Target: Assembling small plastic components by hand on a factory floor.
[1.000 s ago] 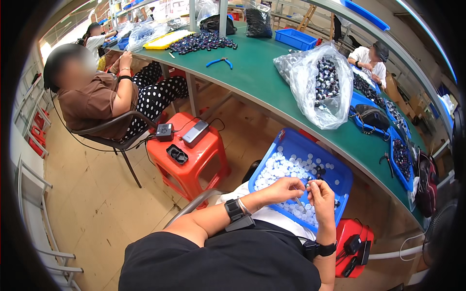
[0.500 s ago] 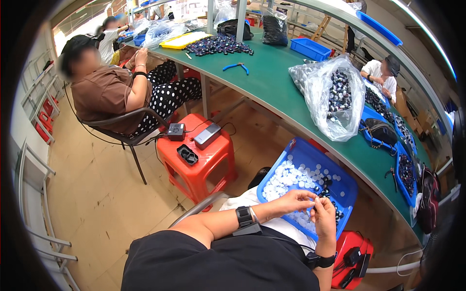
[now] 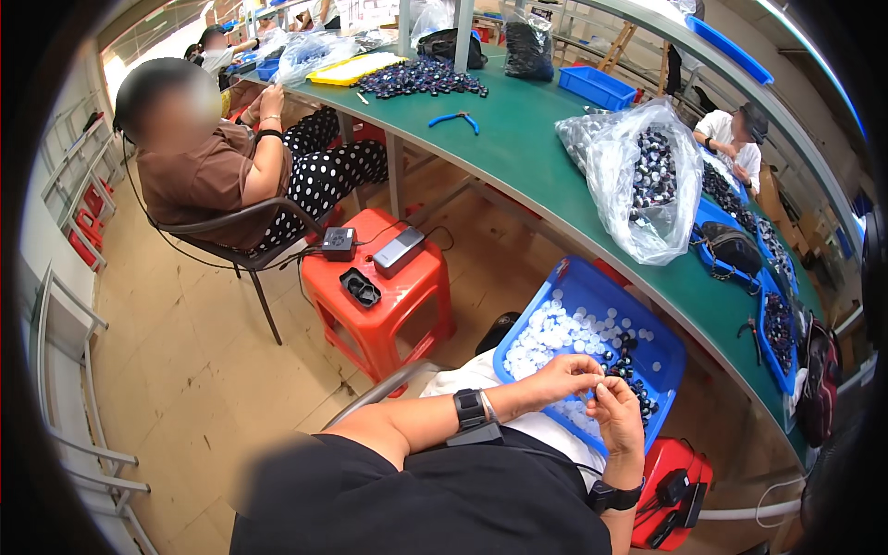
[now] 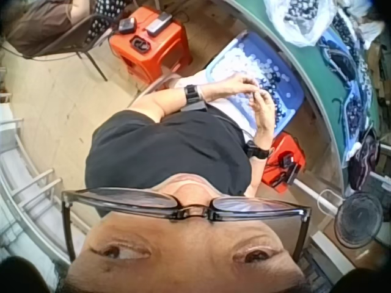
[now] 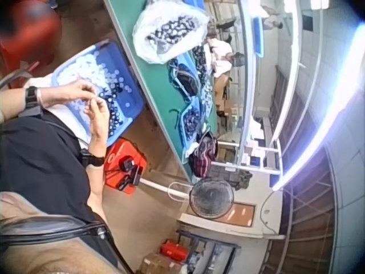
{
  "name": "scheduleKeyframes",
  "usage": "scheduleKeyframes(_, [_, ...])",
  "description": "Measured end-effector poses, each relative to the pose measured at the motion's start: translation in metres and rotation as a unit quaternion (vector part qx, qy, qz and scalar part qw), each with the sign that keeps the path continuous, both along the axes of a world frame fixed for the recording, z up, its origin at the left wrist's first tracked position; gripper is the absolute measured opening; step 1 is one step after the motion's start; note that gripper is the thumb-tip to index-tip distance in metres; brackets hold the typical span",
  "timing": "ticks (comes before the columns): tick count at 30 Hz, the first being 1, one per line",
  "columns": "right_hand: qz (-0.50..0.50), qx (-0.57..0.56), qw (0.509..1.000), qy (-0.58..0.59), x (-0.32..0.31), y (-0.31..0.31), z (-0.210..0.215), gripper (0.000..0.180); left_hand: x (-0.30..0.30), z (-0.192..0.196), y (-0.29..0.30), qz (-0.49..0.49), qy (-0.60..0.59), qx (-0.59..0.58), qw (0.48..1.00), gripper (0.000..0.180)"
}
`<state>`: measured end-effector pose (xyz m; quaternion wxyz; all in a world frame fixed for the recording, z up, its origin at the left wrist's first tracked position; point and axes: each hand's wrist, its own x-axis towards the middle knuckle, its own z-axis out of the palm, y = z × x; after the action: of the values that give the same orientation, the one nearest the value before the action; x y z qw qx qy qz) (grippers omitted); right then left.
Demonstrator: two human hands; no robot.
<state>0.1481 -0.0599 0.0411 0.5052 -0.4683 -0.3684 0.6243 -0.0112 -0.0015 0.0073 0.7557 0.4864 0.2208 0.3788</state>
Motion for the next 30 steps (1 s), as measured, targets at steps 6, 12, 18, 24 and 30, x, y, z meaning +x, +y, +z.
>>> scheduleKeyframes(6, [0.024, 0.025, 0.996, -0.084, 0.004, 0.000, 0.006, 0.010, -0.002, 0.006, -0.002, -0.006, -0.001, 0.006, 1.000, 0.018])
scheduleKeyframes(12, [0.032, 0.058, 0.994, -0.092, 0.001, -0.002, 0.007, 0.008, -0.001, 0.005, 0.004, -0.004, -0.019, -0.001, 1.000, 0.017])
scheduleKeyframes(18, [0.015, 0.064, 0.993, -0.094, 0.002, 0.001, 0.004, 0.008, -0.003, 0.005, 0.006, 0.040, -0.012, -0.009, 0.999, 0.017])
scheduleKeyframes(24, [-0.006, 0.034, 0.994, -0.100, 0.004, -0.005, 0.004, 0.006, 0.000, 0.002, 0.008, 0.063, -0.009, -0.015, 0.998, 0.017])
scheduleKeyframes(30, [-0.040, 0.090, 0.991, -0.089, 0.002, 0.006, 0.000, 0.007, -0.008, 0.004, 0.013, 0.071, -0.006, -0.019, 0.997, 0.020])
